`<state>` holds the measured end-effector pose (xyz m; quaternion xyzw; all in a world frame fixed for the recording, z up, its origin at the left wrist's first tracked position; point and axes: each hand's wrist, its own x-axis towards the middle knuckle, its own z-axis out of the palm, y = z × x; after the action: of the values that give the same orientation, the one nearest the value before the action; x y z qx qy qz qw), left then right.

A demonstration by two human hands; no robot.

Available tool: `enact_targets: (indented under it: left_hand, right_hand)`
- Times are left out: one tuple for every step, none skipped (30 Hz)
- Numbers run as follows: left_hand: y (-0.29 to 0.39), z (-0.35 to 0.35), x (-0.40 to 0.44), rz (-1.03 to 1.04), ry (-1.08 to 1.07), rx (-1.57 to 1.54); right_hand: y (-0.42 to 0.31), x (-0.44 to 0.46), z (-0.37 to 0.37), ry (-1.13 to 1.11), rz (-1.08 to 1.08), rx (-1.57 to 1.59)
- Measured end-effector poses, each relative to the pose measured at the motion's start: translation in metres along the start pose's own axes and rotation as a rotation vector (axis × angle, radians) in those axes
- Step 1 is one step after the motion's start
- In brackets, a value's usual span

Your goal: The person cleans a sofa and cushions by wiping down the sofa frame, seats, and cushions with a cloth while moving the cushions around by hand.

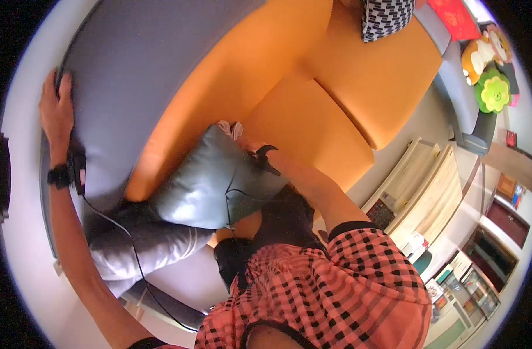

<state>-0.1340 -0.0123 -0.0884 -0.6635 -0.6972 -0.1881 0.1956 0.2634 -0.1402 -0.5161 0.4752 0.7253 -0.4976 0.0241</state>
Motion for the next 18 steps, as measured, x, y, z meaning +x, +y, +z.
enact_targets:
  left_hand:
    - [0.002, -0.001, -0.007, 0.059, 0.069, 0.145]
    - [0.008, -0.003, -0.011, 0.122, 0.134, 0.293]
    - [0.018, -0.006, -0.019, 0.187, 0.194, 0.438]
    - [0.029, -0.011, -0.029, 0.23, 0.234, 0.371]
    - [0.046, -0.016, -0.038, 0.274, 0.274, 0.305]
    - [0.072, -0.024, -0.058, 0.286, 0.159, 0.169]
    - [0.1, -0.031, -0.088, 0.296, 0.041, 0.033]
    - [0.124, -0.032, -0.122, 0.27, -0.057, -0.156]
    - [0.142, -0.027, -0.155, 0.241, -0.156, -0.347]
    - [0.152, -0.017, -0.185, 0.183, -0.356, -0.422]
    - [0.158, -0.004, -0.214, 0.121, -0.551, -0.5]
    - [0.156, 0.008, -0.245, 0.029, -0.63, -0.559]
    - [0.153, 0.021, -0.27, -0.065, -0.709, -0.619]
    - [0.153, 0.032, -0.293, -0.095, -0.829, -0.661]
    - [0.153, 0.041, -0.314, -0.127, -0.949, -0.699]
    - [0.155, 0.038, -0.32, -0.165, -1.076, -0.734]
    - [0.159, 0.027, -0.328, -0.112, -1.001, -0.757]
    - [0.169, 0.018, -0.331, -0.054, -0.919, -0.774]
  right_hand:
    - [0.005, -0.012, -0.002, 0.001, -0.001, 0.022]
    - [0.011, -0.027, -0.004, 0.002, 0.005, 0.042]
    - [0.018, -0.043, -0.006, 0.003, 0.018, 0.058]
    - [0.027, -0.059, -0.007, 0.001, 0.036, 0.075]
    - [0.036, -0.076, -0.009, 0.006, 0.06, 0.091]
    - [0.044, -0.09, -0.01, 0.008, 0.083, 0.107]
    - [0.052, -0.103, -0.011, 0.012, 0.109, 0.125]
    - [0.056, -0.112, -0.012, 0.016, 0.126, 0.139]
    - [0.058, -0.119, -0.013, 0.024, 0.138, 0.159]
    - [0.06, -0.122, -0.014, 0.036, 0.147, 0.176]
    - [0.06, -0.122, -0.016, 0.05, 0.145, 0.189]
    - [0.057, -0.121, -0.016, 0.068, 0.14, 0.206]
    - [0.052, -0.116, -0.021, 0.094, 0.13, 0.222]
    - [0.046, -0.11, -0.028, 0.141, 0.111, 0.241]
    - [0.037, -0.101, -0.036, 0.198, 0.085, 0.263]
    - [0.027, -0.093, -0.056, 0.271, 0.059, 0.29]
    - [0.014, -0.081, -0.076, 0.353, 0.027, 0.316]
    - [0.002, -0.069, -0.1, 0.446, -0.007, 0.354]
